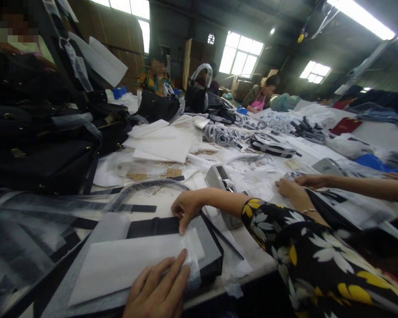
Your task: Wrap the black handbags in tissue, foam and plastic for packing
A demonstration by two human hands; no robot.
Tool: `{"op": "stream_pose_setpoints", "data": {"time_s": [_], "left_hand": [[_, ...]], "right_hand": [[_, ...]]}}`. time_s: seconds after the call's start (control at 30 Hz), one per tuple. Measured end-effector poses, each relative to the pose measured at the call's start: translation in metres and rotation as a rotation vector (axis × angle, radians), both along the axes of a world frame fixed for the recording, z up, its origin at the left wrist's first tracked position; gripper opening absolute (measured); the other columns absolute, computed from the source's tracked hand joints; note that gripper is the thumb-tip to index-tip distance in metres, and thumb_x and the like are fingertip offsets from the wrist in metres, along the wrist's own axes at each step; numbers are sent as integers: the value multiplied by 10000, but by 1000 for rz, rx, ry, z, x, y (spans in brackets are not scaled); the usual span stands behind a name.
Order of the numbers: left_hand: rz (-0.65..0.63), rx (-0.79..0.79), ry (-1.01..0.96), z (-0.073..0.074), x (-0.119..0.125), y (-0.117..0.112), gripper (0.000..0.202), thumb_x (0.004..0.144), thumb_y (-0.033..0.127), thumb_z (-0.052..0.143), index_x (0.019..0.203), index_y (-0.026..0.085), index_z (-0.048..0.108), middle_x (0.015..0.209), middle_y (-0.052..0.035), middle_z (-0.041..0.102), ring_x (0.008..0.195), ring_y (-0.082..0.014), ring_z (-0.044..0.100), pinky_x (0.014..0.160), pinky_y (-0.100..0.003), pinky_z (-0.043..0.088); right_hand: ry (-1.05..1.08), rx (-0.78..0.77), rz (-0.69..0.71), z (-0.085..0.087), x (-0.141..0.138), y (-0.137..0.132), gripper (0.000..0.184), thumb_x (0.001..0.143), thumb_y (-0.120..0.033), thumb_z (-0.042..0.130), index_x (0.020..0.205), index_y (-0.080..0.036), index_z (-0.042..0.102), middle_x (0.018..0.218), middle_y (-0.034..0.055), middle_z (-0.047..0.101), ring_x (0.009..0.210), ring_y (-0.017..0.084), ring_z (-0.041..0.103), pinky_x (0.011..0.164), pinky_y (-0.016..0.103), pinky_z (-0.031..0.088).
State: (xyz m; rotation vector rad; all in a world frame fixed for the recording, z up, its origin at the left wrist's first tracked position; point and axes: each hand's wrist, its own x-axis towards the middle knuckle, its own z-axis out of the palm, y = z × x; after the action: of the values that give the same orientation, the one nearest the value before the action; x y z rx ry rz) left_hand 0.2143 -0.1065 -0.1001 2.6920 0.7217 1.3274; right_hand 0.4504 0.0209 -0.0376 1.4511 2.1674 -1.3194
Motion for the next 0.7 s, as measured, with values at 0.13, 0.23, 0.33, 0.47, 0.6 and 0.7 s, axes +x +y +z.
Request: {"op": "stream_pose_setpoints", "data": {"time_s": [0.13,0.23,0.33,0.47,0.6,0.7], "left_hand": [[-11,2,-3,1,0,1,250,963,243,468,1010,267,713,1204,57,714,987,-162,614,852,-352,385],[-20,-1,-7,0,-1,1,279,985,258,433,1029,262,709,1219,56,707,992,-165,611,850,-356,387],[-28,-4,-16,-2,-2,0,295,999,282,415,1050,259,705,1243,53,695,1004,-171,610,866,-364,387],[-28,-2,-6,-3,-2,0,284,994,294,429,1060,262,704,1255,56,689,1014,-176,607,875,-367,383],[-26,2,18,-2,-3,0,270,983,306,450,1072,275,703,1254,61,688,1011,-180,609,877,-375,375],[-35,17,18,0,-4,2,248,959,278,486,1074,269,705,1238,54,698,1006,-179,606,874,-364,378]], "right_hand": [[76,-46,-66,-6,4,6,557,491,-474,931,842,-181,613,693,-87,597,630,93,535,592,194,388],[141,-17,-149,-7,10,7,492,517,-385,936,857,-161,660,723,-59,656,688,111,601,642,193,429],[198,7,-284,-6,17,3,347,732,-367,815,950,-133,678,820,13,725,749,134,669,711,212,489],[172,81,-361,4,22,-7,356,1004,-378,444,1048,-99,662,932,103,748,770,132,695,750,242,520],[90,101,-295,16,18,-17,228,924,-320,608,1020,-148,723,925,54,762,865,149,687,815,234,485],[10,104,-271,19,11,-18,219,838,-287,714,1014,-160,746,928,39,760,866,161,677,779,230,470]]}}
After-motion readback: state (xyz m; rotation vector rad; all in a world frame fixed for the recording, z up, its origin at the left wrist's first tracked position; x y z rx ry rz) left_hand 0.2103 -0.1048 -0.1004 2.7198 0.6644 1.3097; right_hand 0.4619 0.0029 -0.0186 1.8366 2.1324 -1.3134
